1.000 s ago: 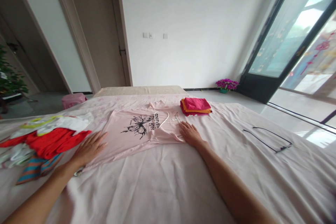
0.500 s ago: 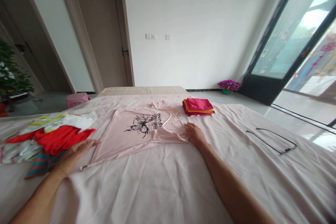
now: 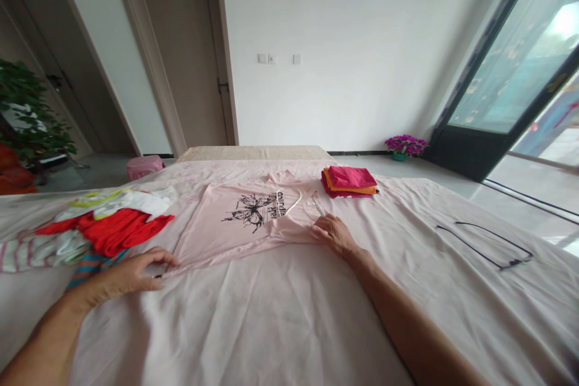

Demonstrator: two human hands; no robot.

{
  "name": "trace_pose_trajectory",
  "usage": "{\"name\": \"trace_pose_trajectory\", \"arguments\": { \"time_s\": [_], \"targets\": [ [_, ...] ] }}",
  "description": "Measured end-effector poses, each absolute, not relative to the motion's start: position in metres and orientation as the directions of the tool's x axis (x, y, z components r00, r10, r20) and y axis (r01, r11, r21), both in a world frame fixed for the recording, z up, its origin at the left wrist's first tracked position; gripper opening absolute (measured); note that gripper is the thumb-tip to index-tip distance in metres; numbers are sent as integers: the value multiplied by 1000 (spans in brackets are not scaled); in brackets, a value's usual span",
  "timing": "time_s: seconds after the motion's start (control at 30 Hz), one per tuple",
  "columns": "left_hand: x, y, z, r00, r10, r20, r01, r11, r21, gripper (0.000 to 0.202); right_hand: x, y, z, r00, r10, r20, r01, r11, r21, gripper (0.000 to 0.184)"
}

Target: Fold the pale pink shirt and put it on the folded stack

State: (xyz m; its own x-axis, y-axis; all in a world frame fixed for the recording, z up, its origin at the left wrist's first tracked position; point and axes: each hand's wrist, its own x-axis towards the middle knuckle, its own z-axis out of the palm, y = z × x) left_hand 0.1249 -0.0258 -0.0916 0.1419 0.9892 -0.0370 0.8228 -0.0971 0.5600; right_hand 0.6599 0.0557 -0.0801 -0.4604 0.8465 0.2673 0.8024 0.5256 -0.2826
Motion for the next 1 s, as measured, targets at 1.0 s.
{"name": "trace_pose_trajectory", "arguments": {
  "time_s": [1.0],
  "targets": [
    [158,20,-88,107,985,-136,578,50,815,49,659,68,-97,-424,901,89,265,218,-939,47]
  ]
}}
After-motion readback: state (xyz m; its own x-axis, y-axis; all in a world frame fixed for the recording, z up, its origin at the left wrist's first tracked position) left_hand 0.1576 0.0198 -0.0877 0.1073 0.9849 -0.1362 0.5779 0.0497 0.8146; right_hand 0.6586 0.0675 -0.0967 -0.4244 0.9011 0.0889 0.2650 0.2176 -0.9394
